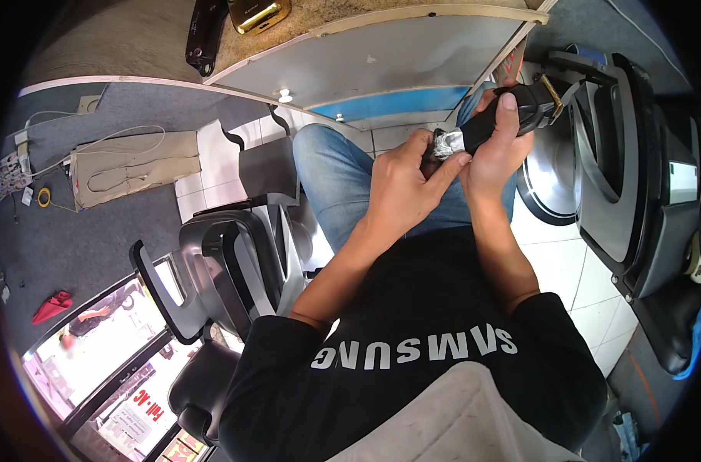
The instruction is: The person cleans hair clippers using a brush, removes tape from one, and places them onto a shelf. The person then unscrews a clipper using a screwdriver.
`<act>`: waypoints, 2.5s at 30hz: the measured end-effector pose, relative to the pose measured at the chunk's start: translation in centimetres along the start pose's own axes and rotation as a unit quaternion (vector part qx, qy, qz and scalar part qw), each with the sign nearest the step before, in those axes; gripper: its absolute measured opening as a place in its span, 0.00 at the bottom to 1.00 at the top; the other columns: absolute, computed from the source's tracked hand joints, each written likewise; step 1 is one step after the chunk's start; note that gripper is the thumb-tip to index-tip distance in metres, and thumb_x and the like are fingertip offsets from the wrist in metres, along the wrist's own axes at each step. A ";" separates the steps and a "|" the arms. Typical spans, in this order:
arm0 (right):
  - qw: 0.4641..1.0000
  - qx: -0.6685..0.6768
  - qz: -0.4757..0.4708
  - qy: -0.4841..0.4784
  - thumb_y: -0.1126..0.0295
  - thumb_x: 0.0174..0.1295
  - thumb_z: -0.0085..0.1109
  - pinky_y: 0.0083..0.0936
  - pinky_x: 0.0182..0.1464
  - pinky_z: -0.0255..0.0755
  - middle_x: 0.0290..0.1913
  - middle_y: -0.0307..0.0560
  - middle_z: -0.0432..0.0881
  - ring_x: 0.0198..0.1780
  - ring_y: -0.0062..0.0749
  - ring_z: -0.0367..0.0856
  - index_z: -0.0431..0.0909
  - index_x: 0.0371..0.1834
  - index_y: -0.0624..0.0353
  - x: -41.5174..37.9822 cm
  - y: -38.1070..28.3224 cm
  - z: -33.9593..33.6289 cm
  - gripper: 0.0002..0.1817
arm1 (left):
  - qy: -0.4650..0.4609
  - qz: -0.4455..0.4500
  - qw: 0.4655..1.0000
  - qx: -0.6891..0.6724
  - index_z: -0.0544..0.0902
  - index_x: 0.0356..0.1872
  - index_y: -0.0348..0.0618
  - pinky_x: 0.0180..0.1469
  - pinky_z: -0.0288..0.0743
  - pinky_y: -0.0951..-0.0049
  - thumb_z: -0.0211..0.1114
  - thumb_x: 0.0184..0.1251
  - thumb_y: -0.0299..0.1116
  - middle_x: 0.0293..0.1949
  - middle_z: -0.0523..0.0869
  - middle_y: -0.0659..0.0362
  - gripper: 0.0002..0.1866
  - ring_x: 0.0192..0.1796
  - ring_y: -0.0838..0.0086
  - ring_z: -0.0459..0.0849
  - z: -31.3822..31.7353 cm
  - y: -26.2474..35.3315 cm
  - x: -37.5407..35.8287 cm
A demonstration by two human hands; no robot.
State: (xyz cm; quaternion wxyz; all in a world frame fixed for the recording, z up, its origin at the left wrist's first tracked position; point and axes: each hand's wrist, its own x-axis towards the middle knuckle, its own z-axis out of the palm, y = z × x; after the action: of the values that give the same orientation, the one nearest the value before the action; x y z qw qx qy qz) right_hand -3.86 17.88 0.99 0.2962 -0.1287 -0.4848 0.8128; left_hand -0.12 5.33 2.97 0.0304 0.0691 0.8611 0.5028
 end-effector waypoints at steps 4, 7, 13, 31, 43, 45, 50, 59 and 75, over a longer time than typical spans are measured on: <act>0.996 -0.081 -0.038 -0.018 0.61 0.79 0.60 0.20 0.38 0.71 0.38 0.42 0.81 0.36 0.21 0.77 0.77 0.60 0.64 0.0 0.6 -0.5 0.17 | 0.027 0.036 0.998 0.040 0.85 0.37 0.32 0.26 0.76 0.61 0.82 0.65 0.43 0.19 0.84 0.49 0.21 0.20 0.55 0.86 0.1 0.2 0.1; 0.993 -0.107 -0.052 -0.026 0.62 0.78 0.61 0.21 0.39 0.71 0.39 0.42 0.81 0.38 0.22 0.77 0.76 0.61 0.66 -0.4 0.2 -0.5 0.19 | -0.034 -0.001 0.994 0.103 0.86 0.41 0.32 0.28 0.78 0.71 0.79 0.71 0.36 0.22 0.90 0.54 0.15 0.24 0.78 0.87 -0.6 0.5 0.0; 0.996 -0.080 -0.038 -0.027 0.62 0.78 0.61 0.23 0.45 0.72 0.40 0.44 0.82 0.42 0.24 0.78 0.75 0.63 0.68 -1.1 0.3 0.0 0.21 | -0.080 -0.072 0.991 -0.082 0.86 0.39 0.32 0.25 0.72 0.73 0.73 0.77 0.34 0.23 0.88 0.61 0.12 0.22 0.83 0.80 -0.5 -0.4 -0.1; 0.969 -0.116 0.095 -0.194 0.63 0.76 0.64 0.21 0.42 0.69 0.36 0.41 0.82 0.40 0.22 0.77 0.78 0.59 0.69 -0.1 0.7 -1.3 0.20 | -0.256 -0.186 0.923 -0.217 0.74 0.21 0.39 0.21 0.73 0.73 0.60 0.79 0.34 0.18 0.76 0.64 0.20 0.17 0.78 0.77 -2.6 -1.8 -0.1; 0.921 0.013 0.315 -0.227 0.54 0.77 0.62 0.20 0.36 0.68 0.33 0.39 0.81 0.33 0.20 0.75 0.78 0.62 0.64 0.8 -0.6 -1.0 0.24 | -0.362 -0.201 0.773 -0.480 0.75 0.28 0.37 0.16 0.64 0.75 0.57 0.79 0.31 0.15 0.66 0.65 0.15 0.14 0.82 0.62 -4.2 -3.7 -0.8; 0.909 0.063 0.343 -0.226 0.53 0.77 0.62 0.20 0.35 0.69 0.32 0.38 0.82 0.32 0.20 0.75 0.78 0.61 0.63 0.9 -0.6 -1.1 0.24 | -0.358 -0.206 0.761 -0.501 0.75 0.30 0.36 0.15 0.64 0.76 0.57 0.78 0.31 0.15 0.66 0.65 0.14 0.14 0.82 0.62 -4.4 -3.2 -0.8; 0.881 0.129 0.397 -0.223 0.51 0.77 0.62 0.20 0.34 0.68 0.31 0.38 0.80 0.30 0.21 0.73 0.75 0.63 0.62 1.3 -0.2 -1.4 0.26 | -0.372 -0.210 0.725 -0.540 0.79 0.39 0.29 0.12 0.61 0.78 0.58 0.77 0.33 0.13 0.66 0.65 0.14 0.12 0.84 0.60 -4.3 -4.1 -0.5; 0.835 0.215 0.445 -0.243 0.49 0.78 0.62 0.20 0.34 0.66 0.31 0.38 0.79 0.31 0.21 0.71 0.75 0.59 0.60 1.5 0.1 -1.5 0.24 | -0.404 -0.214 0.632 -0.626 0.79 0.51 0.21 0.09 0.58 0.81 0.59 0.78 0.36 0.11 0.65 0.65 0.20 0.11 0.85 0.59 -3.8 -6.6 -0.6; 0.765 0.381 0.470 -0.220 0.50 0.78 0.59 0.23 0.32 0.60 0.31 0.37 0.72 0.34 0.25 0.64 0.76 0.58 0.68 3.9 -1.5 -3.4 0.27 | -0.324 -0.259 0.575 -0.705 0.80 0.50 0.24 0.08 0.58 0.77 0.67 0.72 0.34 0.15 0.70 0.60 0.18 0.11 0.83 0.61 -7.6 -7.8 -2.3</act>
State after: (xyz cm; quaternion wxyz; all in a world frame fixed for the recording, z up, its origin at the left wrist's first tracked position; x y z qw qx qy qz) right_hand -4.70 23.14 0.89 -0.2132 -0.0347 -0.0656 0.9742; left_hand 0.51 -5.29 -0.09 0.4752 -0.0414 0.1483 0.8663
